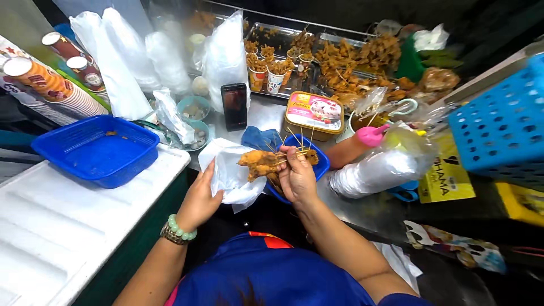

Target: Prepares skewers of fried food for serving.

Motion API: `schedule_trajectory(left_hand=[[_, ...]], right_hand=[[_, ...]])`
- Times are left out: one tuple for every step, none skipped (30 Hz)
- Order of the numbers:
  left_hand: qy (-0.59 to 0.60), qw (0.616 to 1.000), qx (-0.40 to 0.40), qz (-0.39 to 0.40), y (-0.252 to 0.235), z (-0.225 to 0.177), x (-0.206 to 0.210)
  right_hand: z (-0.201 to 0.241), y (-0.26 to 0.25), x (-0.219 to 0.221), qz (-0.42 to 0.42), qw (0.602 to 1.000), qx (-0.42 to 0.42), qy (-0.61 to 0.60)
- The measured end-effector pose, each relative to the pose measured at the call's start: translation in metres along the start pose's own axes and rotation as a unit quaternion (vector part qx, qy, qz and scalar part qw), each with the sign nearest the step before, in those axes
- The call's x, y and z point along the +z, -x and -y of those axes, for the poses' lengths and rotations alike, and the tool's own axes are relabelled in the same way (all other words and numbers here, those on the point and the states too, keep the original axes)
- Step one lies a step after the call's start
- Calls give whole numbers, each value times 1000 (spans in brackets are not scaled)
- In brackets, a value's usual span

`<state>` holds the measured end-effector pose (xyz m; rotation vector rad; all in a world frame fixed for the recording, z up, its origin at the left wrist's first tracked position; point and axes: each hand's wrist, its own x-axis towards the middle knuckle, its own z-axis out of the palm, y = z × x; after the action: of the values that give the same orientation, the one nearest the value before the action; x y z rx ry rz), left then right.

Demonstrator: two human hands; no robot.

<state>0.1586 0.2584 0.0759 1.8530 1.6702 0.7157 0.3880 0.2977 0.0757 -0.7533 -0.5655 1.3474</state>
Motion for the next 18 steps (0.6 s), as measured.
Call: schedule_trajectory(left_hand=[[-15,1000,-21,14,-3,1,-1],[-19,999,-44,22,-5,4,-3],[-11,997,-69,18,-8,8,-6],[4,996,-90,5,-11,12,-9],[26,994,-104,-17,-15,15,-13],[42,992,-111,-47,-19,14,-17],[65,989,-108,-79,-22,11,-23],[84,986,-92,-113,-25,7,-30],[98,981,-61,-156,-29,5,-38],[104,973,-21,-206,-32,4,-48],[95,960,23,-263,-36,3,-60],[76,941,63,-323,-39,1,-73],[48,918,98,-382,-42,-3,-87],[19,884,135,-447,-49,-7,-100],[-8,842,179,-510,-60,-11,-112],[-34,802,218,-555,-72,-14,-122],[-60,773,244,-583,-85,-14,-131],[-89,769,243,-585,-96,-12,-137]], right_hand=[[3,1,-1,-3,1000,-3,-13],[7,1,-2,-4,1000,-13,-21],[13,1,-4,-1,999,-32,-23],[20,1,-7,8,998,-65,-17],[29,0,-13,17,994,-109,-1],[40,0,-19,29,986,-159,26],[53,0,-28,40,975,-209,64],[67,1,-36,42,960,-255,106],[83,4,-44,37,944,-290,150],[99,8,-51,25,930,-316,187],[114,12,-57,13,915,-340,218],[126,16,-63,4,901,-360,242],[135,20,-68,-2,889,-374,263],[141,23,-74,0,881,-385,274],[144,25,-78,5,875,-395,280],[145,27,-81,12,870,-404,282],[143,29,-83,15,869,-407,280],[140,31,-83,17,872,-406,275]])
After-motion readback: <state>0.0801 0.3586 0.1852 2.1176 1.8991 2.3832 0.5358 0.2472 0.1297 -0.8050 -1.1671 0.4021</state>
